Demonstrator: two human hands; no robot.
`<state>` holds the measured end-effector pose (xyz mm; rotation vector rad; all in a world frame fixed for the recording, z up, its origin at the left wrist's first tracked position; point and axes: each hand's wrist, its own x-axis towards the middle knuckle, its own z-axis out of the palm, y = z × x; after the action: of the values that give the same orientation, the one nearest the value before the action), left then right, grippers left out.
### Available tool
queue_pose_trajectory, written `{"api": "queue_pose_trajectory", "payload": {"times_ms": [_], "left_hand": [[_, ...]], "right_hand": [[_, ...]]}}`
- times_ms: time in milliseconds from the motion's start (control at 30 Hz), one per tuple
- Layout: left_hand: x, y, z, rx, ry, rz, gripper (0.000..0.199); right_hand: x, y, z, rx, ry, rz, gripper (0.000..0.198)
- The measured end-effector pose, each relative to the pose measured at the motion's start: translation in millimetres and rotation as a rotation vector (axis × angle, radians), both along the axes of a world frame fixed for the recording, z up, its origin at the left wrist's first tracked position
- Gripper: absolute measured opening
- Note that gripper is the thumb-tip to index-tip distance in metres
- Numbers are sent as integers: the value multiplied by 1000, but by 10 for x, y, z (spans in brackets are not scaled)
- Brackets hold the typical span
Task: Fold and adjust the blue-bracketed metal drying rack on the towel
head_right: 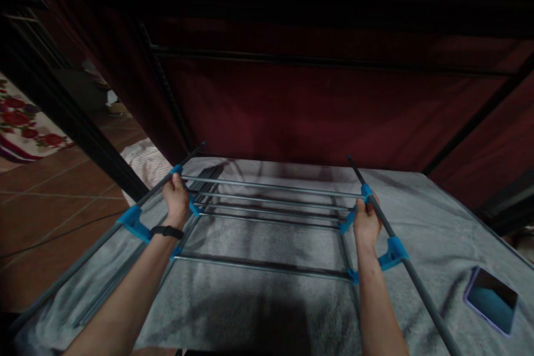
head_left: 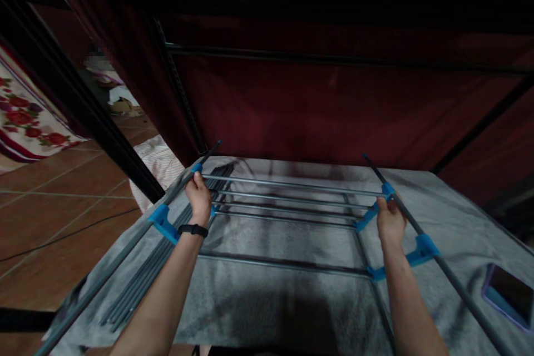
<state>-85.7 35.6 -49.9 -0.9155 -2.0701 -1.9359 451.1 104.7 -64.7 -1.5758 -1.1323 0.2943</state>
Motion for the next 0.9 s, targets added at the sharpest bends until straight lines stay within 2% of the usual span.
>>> {"api": "queue_pose_trajectory", "payload": {"times_ms": [167,267,433,667,767,900], "left_hand": [[-18,26,-66,105,-32,-47,48],[-4,44,-92,105,-30,-19,52],[25,75,-107,119,-8,10,50],[-9,53,-112,131,37,-20,44],[-48,52,-130,92,69,-40,40],[-68,66,-109,95,88,-54,37]], "right_hand": [[1,24,-81,3,41,-62,54],[16,36,-100,6,18,-80,51],[-5,8,-36,6,-17,-91,43],[-60,11,19,58,25,-71,48],[-68,21,-62,50,40,-3,49],[-103,-43,-299,-63,70,72,53]]}}
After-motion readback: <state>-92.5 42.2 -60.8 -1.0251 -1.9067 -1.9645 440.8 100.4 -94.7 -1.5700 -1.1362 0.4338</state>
